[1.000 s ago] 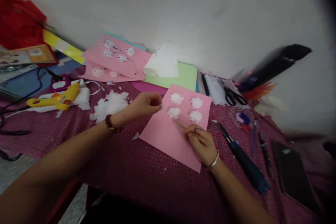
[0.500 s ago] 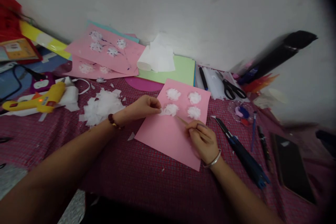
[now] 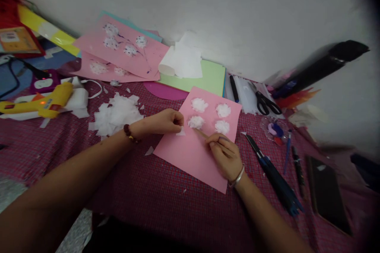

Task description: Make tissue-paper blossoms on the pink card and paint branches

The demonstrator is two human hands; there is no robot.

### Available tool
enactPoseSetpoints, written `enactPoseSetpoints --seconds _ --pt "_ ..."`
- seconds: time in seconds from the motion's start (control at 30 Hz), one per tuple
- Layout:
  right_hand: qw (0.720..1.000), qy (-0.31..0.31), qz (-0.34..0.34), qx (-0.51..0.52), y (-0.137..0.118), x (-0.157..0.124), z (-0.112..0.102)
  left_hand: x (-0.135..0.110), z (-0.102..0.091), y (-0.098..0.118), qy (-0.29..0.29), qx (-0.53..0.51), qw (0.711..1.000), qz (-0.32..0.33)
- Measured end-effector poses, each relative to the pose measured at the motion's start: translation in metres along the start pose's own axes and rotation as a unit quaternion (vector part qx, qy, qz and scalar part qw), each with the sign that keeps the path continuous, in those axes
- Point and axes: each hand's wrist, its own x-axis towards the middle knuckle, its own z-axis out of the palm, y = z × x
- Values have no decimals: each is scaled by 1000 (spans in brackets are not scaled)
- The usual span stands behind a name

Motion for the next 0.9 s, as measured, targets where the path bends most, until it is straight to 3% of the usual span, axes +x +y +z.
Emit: enactPoseSetpoints --seconds 0.23,0.57,0.9 --pt "996 39 53 63 3 2 1 -1 0 2 9 -1 1000 -1" --pt "998 -14 38 54 2 1 -2 2 3 -1 21 6 1000 -4" --pt "992 44 77 85 3 4 4 0 4 4 31 3 1000 1"
